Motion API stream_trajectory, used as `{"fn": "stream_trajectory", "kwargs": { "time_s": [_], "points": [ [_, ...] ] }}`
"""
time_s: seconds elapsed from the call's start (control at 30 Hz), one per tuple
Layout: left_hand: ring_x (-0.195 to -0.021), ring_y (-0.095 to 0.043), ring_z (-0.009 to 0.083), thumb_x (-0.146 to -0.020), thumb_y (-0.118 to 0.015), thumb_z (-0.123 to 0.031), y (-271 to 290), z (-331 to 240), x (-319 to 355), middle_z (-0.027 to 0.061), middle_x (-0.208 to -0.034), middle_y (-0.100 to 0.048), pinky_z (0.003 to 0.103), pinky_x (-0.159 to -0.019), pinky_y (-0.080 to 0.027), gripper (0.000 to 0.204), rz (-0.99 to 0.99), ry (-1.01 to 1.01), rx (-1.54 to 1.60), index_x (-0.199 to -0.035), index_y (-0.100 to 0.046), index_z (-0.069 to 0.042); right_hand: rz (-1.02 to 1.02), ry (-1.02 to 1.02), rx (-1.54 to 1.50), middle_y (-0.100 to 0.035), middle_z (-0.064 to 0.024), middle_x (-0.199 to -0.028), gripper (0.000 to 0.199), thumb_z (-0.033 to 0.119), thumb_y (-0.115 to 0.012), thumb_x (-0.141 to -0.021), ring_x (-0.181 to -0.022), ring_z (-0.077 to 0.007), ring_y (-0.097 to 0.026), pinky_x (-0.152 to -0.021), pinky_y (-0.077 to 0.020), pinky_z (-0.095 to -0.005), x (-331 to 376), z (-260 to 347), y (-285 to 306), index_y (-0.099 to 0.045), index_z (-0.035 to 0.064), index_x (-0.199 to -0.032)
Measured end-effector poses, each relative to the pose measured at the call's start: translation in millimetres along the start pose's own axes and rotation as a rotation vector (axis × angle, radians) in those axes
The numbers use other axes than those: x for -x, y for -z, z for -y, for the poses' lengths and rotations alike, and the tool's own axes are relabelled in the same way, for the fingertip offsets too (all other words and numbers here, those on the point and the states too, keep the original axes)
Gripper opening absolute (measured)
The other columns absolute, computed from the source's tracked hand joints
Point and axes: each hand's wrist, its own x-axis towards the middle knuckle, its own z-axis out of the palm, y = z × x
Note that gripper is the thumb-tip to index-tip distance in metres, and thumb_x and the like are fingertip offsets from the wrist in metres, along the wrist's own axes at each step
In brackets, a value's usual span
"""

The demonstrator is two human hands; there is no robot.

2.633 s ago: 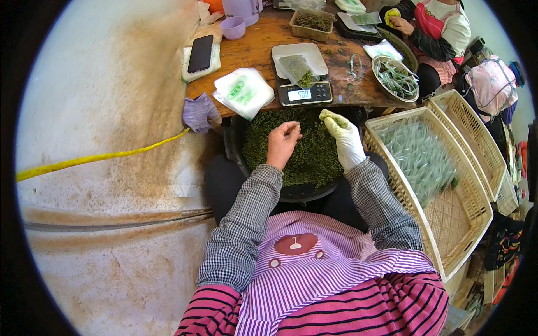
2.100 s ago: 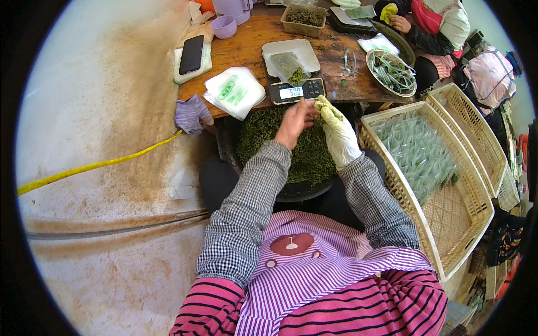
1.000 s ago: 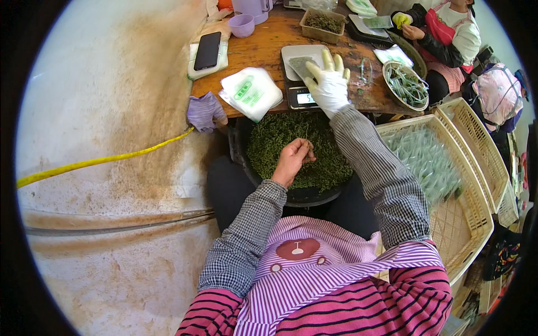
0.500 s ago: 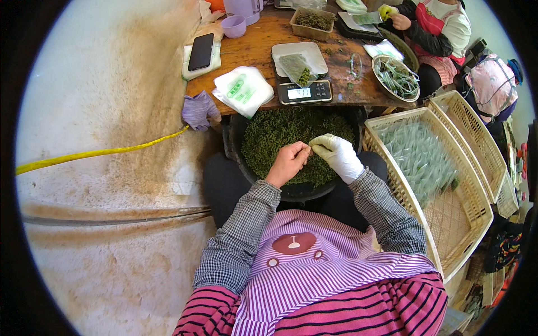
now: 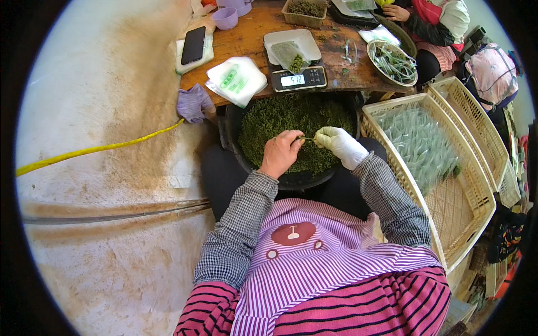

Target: The person scoops green tea leaves from a large bowl, places them into small plastic bags, weighs each bag on a digital scale, and then places the sealed bags into a basket. The process is repeated continuously.

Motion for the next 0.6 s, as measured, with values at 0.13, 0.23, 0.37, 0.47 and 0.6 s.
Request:
{"fn": "stream_trajectory", "kwargs": {
  "time_s": [0.13,0.23,0.37,0.47,0.6],
  "points": [
    [-0.074,-0.064,0.0293,-0.085,-0.062,-0.023,1.9,1.7,0.0,0.0121,-0.092,-0.066,0.038,-0.065,-0.051,0.022,-0.028,0.058,-0.105,-0.1,-0.065,-0.006,0.087,-0.15,-0.145,-0.059,-0.0009,-0.085,0.022,0.023,-0.054,-0.095,-0.077,-0.0088,-0.054,-0.075,-0.0458,-0.0231,3.7,2.6,-2.6,-0.06,0.003,-0.094],
    [-0.075,-0.064,0.0297,-0.086,-0.06,-0.02,-6.3,3.0,-1.4,0.0121,-0.089,-0.066,0.038,-0.065,-0.051,0.019,-0.106,0.07,-0.096,-0.096,-0.065,-0.005,0.052,-0.141,-0.208,-0.058,-0.0007,-0.083,0.022,0.024,-0.054,-0.095,-0.074,-0.0089,-0.054,-0.073,-0.0465,-0.0219,6.3,4.9,-9.4,-0.059,0.0034,-0.09],
    [-0.06,-0.062,0.0212,-0.089,-0.056,-0.015,-14.5,40.7,-7.9,0.0105,-0.073,-0.064,0.034,-0.057,-0.05,0.018,-0.251,0.308,-0.049,-0.095,-0.064,0.0,0.038,-0.116,-0.33,-0.056,-0.0001,-0.081,0.02,0.022,-0.055,-0.094,-0.073,-0.0093,-0.053,-0.071,-0.0472,-0.0226,12.0,6.1,-10.4,-0.058,0.0045,-0.086],
    [-0.055,-0.057,0.0118,-0.092,-0.055,-0.015,0.9,50.3,-9.2,0.0067,-0.069,-0.062,0.027,-0.052,-0.048,0.022,-0.257,0.531,0.388,-0.097,-0.064,0.005,-0.062,-0.096,-0.386,-0.056,0.0003,-0.082,0.017,0.021,-0.057,-0.094,-0.074,-0.0088,-0.053,-0.07,-0.0477,-0.0232,9.4,6.1,1.0,-0.058,0.0062,-0.085],
    [-0.053,-0.054,0.0087,-0.093,-0.055,-0.014,-2.3,49.7,1.9,0.0039,-0.067,-0.06,0.024,-0.051,-0.047,0.021,-0.155,0.536,0.466,-0.099,-0.064,0.004,-0.213,-0.048,-0.376,-0.06,0.0005,-0.088,0.014,0.023,-0.058,-0.092,-0.085,-0.0124,-0.056,-0.08,-0.0436,-0.0261,-2.5,16.7,5.6,-0.062,0.0087,-0.092]
  ]
}}
